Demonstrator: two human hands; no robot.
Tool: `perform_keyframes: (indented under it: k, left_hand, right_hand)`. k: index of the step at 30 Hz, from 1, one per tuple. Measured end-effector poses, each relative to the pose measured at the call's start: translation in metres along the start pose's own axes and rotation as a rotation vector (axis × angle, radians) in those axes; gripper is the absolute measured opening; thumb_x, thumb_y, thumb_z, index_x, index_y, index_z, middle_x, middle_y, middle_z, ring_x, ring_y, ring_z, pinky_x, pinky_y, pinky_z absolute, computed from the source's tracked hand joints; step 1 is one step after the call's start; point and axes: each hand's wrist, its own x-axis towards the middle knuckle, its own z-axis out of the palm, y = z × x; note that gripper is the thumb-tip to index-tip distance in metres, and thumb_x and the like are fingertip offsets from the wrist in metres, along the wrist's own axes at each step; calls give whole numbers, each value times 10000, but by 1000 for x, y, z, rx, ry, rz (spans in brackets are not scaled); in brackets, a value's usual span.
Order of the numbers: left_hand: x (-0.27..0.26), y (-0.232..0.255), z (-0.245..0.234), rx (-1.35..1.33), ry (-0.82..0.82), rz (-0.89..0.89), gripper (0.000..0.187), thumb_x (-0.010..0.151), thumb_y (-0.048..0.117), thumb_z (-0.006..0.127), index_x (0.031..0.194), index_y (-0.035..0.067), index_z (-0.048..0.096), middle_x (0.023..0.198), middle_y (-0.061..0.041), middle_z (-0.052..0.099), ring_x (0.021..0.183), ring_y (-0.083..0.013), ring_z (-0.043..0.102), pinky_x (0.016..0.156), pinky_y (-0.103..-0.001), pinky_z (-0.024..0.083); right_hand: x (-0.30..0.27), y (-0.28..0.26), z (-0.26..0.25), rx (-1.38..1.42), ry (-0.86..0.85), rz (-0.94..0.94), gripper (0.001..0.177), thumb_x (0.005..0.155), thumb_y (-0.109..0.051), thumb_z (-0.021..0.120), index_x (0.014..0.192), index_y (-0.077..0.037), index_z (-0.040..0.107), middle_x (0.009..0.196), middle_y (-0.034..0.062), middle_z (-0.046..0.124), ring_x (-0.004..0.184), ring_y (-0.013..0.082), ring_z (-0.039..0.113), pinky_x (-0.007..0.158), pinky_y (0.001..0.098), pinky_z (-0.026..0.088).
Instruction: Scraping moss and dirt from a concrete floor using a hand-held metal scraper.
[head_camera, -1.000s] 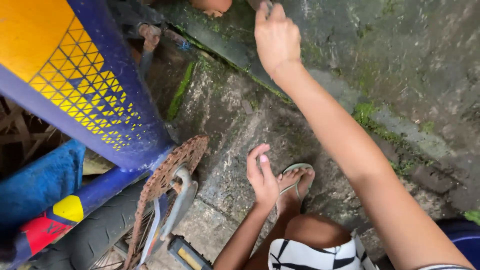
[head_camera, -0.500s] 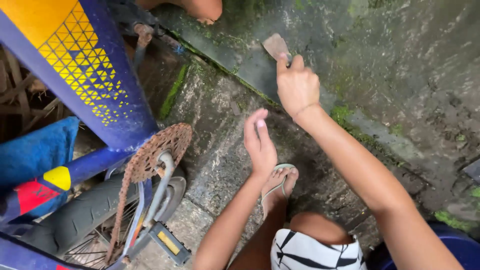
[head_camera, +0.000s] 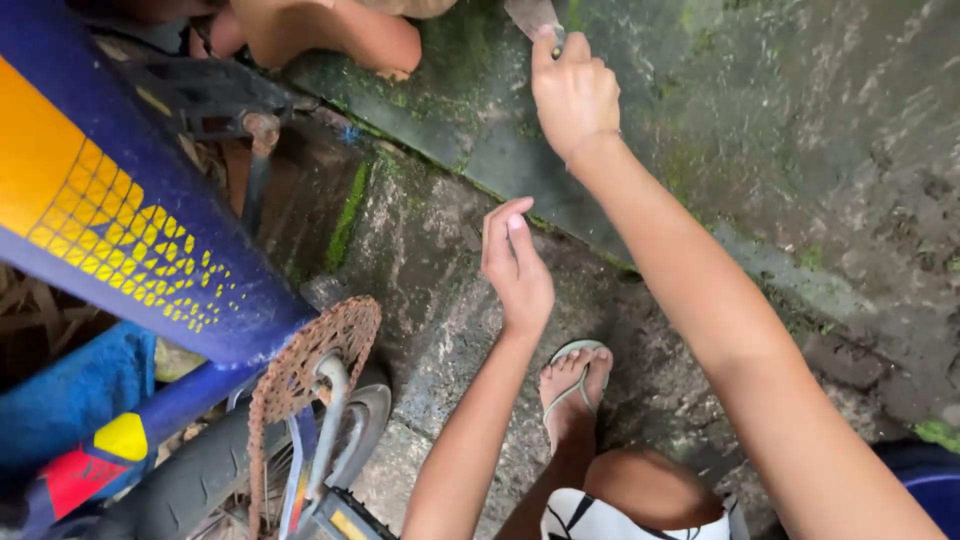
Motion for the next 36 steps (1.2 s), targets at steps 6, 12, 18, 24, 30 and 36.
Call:
perform_keyframes:
  k: [6,12,18,24,30,36]
  left_hand:
    - [15,-2,4,-42,-12,27,302,1138,182,387,1146,99,677,1087,-75,646,1085,-268,667,1004,-433,492]
    - [14,-2,27,-32,-23,122,258,1126,132,425,1094,85,677,1043,-94,658,1059,-300,676,979,-420,511]
    - [10,-11,31,-43,-36,97,269,1117,151,433,1064,101,692,1024,-52,671,1020,-253,685,946,-397,525]
    - [-9,1,46,-58,-105,141,263,1107,131,446,1065,97,703,1007,-61,684,986,-265,687,926,-390,522]
    - [-19,-8,45,-65,-148,97,289,1120,150,427,1076,93,707,1019,-52,680,965,-242,675,922,-396,512]
    - [-20,-4,38,0,-186,153,358,1117,231,398,1092,31,694,1089,-103,696,1040,-267,673,933,-395,533]
  right_hand:
    - [-47,32,-122,-91,-33,4,215,922,-69,600,1095,-117,718,692,105,480,423,200,560,365,359,471]
    - [1,49,-99,-67,43,42,186,956,-180,550,1045,-191,714,740,-42,534,509,134,674,413,310,537]
    - [-25,44,-125,-70,-54,112,126,899,-147,595,873,-170,717,721,-12,554,485,161,664,383,316,532]
    - [-42,71,-146,18,-96,98,144,910,-187,626,996,-152,736,776,27,571,543,216,709,472,363,569]
    - [-136,89,-203,199,-321,262,298,984,-185,619,1259,-100,697,871,71,535,538,280,698,476,425,567]
    - [-80,109,-71,108,-279,390,423,1018,-302,584,1422,-176,571,942,107,526,442,338,610,355,481,476]
